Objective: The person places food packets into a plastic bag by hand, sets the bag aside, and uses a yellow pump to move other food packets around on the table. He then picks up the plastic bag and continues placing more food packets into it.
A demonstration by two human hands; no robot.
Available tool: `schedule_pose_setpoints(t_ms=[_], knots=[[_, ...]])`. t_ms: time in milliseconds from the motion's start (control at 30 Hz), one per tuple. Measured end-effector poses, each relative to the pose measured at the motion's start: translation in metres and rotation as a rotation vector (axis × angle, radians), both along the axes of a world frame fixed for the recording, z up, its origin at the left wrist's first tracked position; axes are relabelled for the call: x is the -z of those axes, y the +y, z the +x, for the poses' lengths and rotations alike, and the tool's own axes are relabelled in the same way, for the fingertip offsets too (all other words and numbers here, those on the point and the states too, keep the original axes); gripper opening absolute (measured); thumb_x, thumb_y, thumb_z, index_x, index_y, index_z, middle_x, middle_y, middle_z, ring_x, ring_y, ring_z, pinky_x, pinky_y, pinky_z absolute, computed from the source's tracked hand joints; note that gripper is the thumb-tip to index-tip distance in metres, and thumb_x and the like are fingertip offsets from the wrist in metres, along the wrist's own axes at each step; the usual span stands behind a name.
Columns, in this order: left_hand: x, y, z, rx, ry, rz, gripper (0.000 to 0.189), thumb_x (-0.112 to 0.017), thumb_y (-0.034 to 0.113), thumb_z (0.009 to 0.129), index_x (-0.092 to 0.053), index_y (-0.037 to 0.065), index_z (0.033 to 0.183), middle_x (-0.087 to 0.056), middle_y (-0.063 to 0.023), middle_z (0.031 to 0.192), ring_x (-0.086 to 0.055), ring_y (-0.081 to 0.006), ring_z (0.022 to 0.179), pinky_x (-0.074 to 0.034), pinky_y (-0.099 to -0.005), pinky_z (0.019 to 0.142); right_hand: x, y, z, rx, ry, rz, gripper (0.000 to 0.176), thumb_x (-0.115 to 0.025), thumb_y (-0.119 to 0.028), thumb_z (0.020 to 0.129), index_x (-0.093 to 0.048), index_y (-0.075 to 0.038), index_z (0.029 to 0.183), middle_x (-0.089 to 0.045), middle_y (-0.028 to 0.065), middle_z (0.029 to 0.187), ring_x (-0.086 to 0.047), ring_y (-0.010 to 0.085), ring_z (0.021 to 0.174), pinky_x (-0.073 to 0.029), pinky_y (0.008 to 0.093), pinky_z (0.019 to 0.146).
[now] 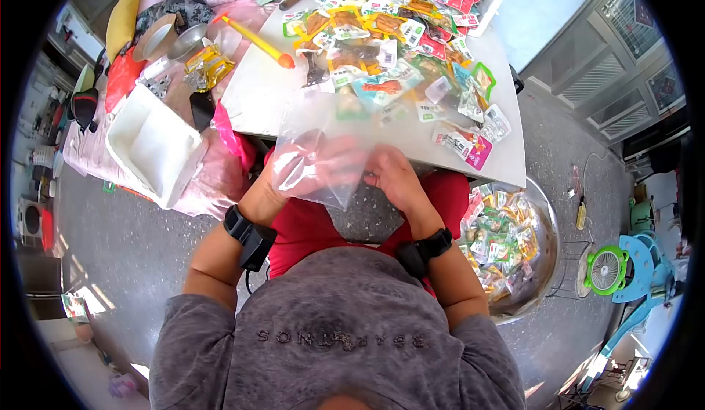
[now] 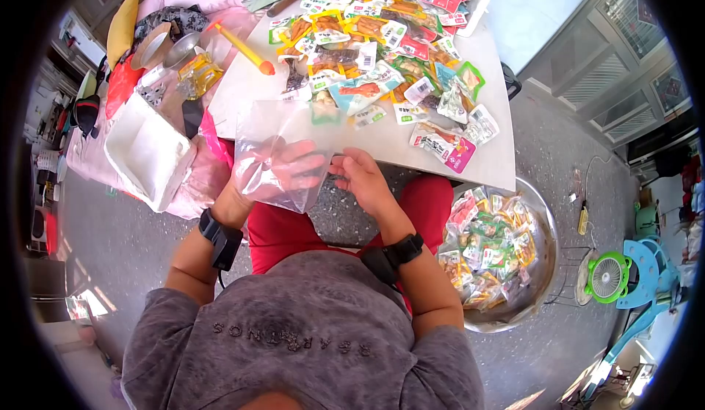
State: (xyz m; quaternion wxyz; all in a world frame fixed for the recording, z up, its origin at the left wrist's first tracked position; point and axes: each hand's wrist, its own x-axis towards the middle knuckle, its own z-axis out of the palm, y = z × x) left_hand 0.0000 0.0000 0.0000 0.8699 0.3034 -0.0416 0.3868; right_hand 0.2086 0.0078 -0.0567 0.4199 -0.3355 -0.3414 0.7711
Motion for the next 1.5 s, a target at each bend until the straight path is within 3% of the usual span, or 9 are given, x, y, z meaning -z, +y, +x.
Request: schedule_pose_setpoints(t_ms=[167, 267, 433, 500, 600, 767, 833, 1233, 1500], knots=[[0.004, -0.007, 0.002, -0.026, -0.019, -0.212, 0.023, -0.043, 0.018, 0.08, -0.053, 0.011, 0.099, -0.026, -0.0202, 0.129, -0.015, -0.0395, 0.121, -0.014, -0.0572, 0.095, -0.012, -0.002, -0.001, 0.051, 0.179, 0.029, 0.016, -0.048, -0.01, 0.081, -0.048, -0.003, 0.095, -0.054, 0.0048, 0.08, -0.052, 0.0136, 0.07, -0.042, 0.0255, 0.062], [0.004, -0.004, -0.014, -0.159, 0.169, -0.191, 0.029, -0.049, 0.015, 0.074, -0.05, 0.001, 0.1, -0.035, -0.0234, 0.122, -0.034, -0.0373, 0.113, -0.027, -0.0534, 0.091, -0.008, 0.002, 0.003, 0.083, 0.111, 0.029, 0.009, -0.05, -0.009, 0.08, -0.05, -0.003, 0.086, -0.054, 0.0047, 0.073, -0.051, 0.0124, 0.062, -0.041, 0.0243, 0.057], [0.027, 0.017, -0.06, -0.491, 0.705, -0.293, 0.019, -0.051, 0.008, 0.076, -0.05, -0.001, 0.093, -0.056, -0.013, 0.088, -0.055, -0.0224, 0.082, -0.045, -0.033, 0.073, -0.001, 0.007, -0.013, 0.171, -0.05, 0.07, 0.002, -0.048, -0.006, 0.076, -0.048, -0.004, 0.076, -0.052, 0.0054, 0.064, -0.046, 0.0116, 0.055, -0.036, 0.0227, 0.049], [0.073, 0.04, -0.094, -0.899, 1.034, -0.194, 0.014, -0.05, 0.007, 0.077, -0.051, 0.001, 0.089, -0.055, -0.0056, 0.075, -0.053, -0.0148, 0.066, -0.043, -0.0243, 0.06, 0.001, 0.01, -0.027, 0.216, -0.096, 0.053, 0.002, -0.048, -0.006, 0.075, -0.048, -0.004, 0.074, -0.051, 0.0053, 0.062, -0.044, 0.0109, 0.052, -0.034, 0.0217, 0.045], [0.053, 0.037, -0.095, -1.704, 1.549, 0.27, 0.013, -0.049, 0.007, 0.077, -0.051, 0.0, 0.087, -0.052, -0.0036, 0.069, -0.048, -0.0094, 0.062, -0.039, -0.0213, 0.056, 0.011, 0.015, -0.043, 0.236, -0.146, 0.058, 0.004, -0.05, -0.008, 0.074, -0.048, -0.006, 0.072, -0.05, 0.0047, 0.061, -0.042, 0.0098, 0.047, -0.032, 0.0212, 0.039], [0.059, 0.009, -0.028, -1.093, 1.266, 0.349, 0.015, -0.056, 0.01, 0.073, -0.053, 0.0, 0.083, -0.051, -0.0059, 0.067, -0.048, -0.013, 0.062, -0.04, -0.0251, 0.057, 0.027, 0.017, -0.061, 0.169, -0.193, 0.053, 0.009, -0.052, -0.012, 0.076, -0.049, -0.004, 0.075, -0.051, 0.0038, 0.063, -0.045, 0.0087, 0.05, -0.036, 0.02, 0.043], [0.063, 0.001, -0.005, -0.812, 1.391, 0.478, 0.016, -0.058, 0.013, 0.072, -0.054, 0.0, 0.081, -0.051, -0.0067, 0.066, -0.048, -0.0143, 0.061, -0.04, -0.0263, 0.057, 0.03, 0.015, -0.064, 0.143, -0.182, 0.055, 0.011, -0.052, -0.014, 0.078, -0.05, -0.003, 0.078, -0.051, 0.0032, 0.065, -0.047, 0.0082, 0.052, -0.038, 0.0195, 0.046], [0.054, 0.001, 0.016, -0.796, 1.557, 0.458, 0.012, -0.055, 0.012, 0.075, -0.05, 0.001, 0.077, -0.053, -0.0049, 0.069, -0.048, -0.0088, 0.06, -0.04, -0.0228, 0.053, 0.029, 0.016, -0.063, 0.041, -0.095, 0.022, 0.014, -0.049, -0.018, 0.081, -0.052, -0.006, 0.089, -0.052, -0.0004, 0.074, -0.048, 0.0067, 0.065, -0.039, 0.0193, 0.054], [0.068, 0.002, 0.017, -0.762, 1.412, 0.372, 0.009, -0.049, 0.01, 0.077, -0.051, 0.001, 0.077, -0.053, -0.0043, 0.067, -0.048, -0.0092, 0.062, -0.04, -0.0238, 0.054, 0.018, 0.018, -0.056, -0.054, -0.233, 0.088, 0.013, -0.049, -0.018, 0.081, -0.051, -0.006, 0.087, -0.052, -0.0003, 0.073, -0.048, 0.0065, 0.064, -0.037, 0.0184, 0.053]])
